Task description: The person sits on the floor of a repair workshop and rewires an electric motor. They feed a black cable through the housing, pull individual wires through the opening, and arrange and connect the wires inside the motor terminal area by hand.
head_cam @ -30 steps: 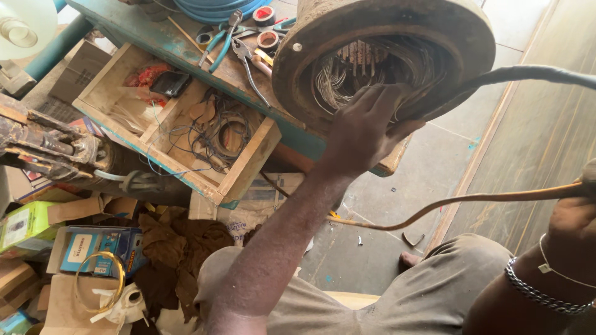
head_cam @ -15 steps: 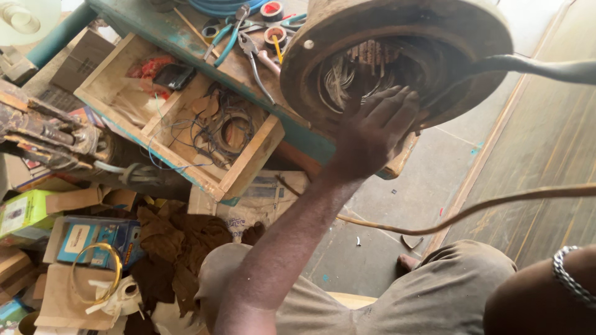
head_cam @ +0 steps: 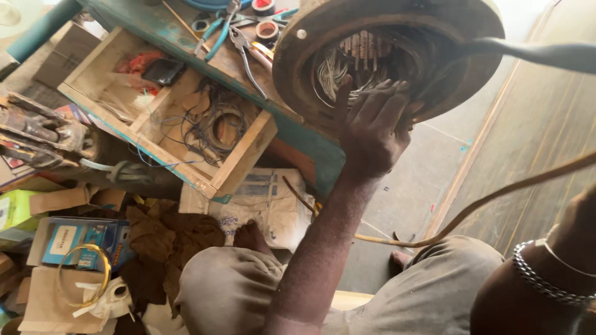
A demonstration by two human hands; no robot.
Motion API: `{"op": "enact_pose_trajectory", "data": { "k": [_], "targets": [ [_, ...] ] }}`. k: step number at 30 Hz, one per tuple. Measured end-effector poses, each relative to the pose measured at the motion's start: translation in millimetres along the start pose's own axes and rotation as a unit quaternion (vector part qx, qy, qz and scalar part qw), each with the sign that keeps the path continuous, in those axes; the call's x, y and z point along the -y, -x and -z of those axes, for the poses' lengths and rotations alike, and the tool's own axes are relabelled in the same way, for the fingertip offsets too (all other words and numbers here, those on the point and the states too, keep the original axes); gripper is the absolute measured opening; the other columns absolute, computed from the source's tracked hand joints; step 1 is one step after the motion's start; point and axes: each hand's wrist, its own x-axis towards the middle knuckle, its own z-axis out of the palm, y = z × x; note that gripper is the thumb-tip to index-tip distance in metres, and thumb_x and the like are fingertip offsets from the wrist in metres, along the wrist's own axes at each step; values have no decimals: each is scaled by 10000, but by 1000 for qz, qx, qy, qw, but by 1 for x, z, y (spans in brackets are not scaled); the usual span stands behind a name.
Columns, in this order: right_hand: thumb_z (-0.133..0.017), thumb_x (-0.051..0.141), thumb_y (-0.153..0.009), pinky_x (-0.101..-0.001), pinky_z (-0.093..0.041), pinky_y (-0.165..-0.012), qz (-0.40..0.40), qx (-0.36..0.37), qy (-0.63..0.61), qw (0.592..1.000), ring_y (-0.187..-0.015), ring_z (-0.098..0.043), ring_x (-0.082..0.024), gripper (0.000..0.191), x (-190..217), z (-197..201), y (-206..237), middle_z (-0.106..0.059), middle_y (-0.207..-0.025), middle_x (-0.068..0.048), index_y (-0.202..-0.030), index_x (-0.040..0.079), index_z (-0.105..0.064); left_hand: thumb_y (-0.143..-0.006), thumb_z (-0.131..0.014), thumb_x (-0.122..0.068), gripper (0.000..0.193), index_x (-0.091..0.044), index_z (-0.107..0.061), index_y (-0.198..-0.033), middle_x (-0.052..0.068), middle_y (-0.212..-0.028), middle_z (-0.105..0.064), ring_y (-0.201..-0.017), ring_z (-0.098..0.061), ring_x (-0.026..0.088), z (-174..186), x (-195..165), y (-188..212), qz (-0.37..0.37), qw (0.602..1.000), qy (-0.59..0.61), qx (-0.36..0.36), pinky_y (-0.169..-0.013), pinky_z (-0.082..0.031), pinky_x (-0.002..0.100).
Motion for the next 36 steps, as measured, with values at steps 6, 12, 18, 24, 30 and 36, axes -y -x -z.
{"op": "enact_pose_trajectory", "data": {
  "k": [6, 12, 18, 24, 30, 36],
  "targets": [
    [-606, 118, -1171, -315, -594, -920, 81, 52, 121, 988, -942, -685, -193, 185, -14, -5, -4, -671, -1065, -172, -1123, -61, -604, -940, -743, -200, 235, -113, -651, -1138, 36, -994, -760, -969, -761, 199, 5, -7, -6, 73, 996, 26, 41, -1237, -342, 462],
    [-612, 107, -1185, -332, -613, -964, 297, 117, 276, 907, -979, -701, -209, 186, -29, -30, 7, -681, -1100, -190, -1139, -73, -603, -972, -741, -192, 228, -142, -605, -1148, -22, -969, -760, -914, -764, 132, 6, -6, -3, 97, 994, 28, 50, -1183, -376, 402],
    [-694, 250, -1198, -304, -570, -968, 334, 164, 259, 891, -1053, -678, -209, 339, -17, -57, 24, -684, -1153, -197, -1232, -80, -622, -880, -787, -167, 224, -137, -659, -1061, 29, -1021, -752, -975, -751, 187, 5, -5, -4, 53, 998, -3, 38, -1188, -358, 448],
    [-432, 436, -1204, -324, -541, -957, 137, 140, 59, 979, -1184, -672, -277, 481, -7, -46, 15, -669, -1243, -190, -1245, -8, -612, -902, -789, -165, 168, -154, -649, -995, 2, -990, -743, -964, -742, 182, 7, -7, -7, 50, 998, -2, 43, -1133, -378, 440],
    [-432, 289, -1138, -367, -488, -836, -236, -11, -251, 939, -967, -641, -222, 300, 12, -22, -3, -633, -1231, -171, -1208, 11, -522, -884, -737, -71, 126, -143, -649, -937, 7, -960, -728, -933, -729, 197, 8, -10, -8, 33, 999, -13, 26, -1126, -399, 461],
    [-524, 247, -978, -409, -499, -752, -310, -176, -388, 850, -884, -676, -236, 354, -20, -25, -45, -680, -1117, -226, -1206, -23, -504, -914, -712, -42, 135, -148, -627, -913, 25, -1017, -735, -992, -737, 210, 6, -6, -8, 2, 1000, -21, -3, -1100, -403, 446]
  ]
}}
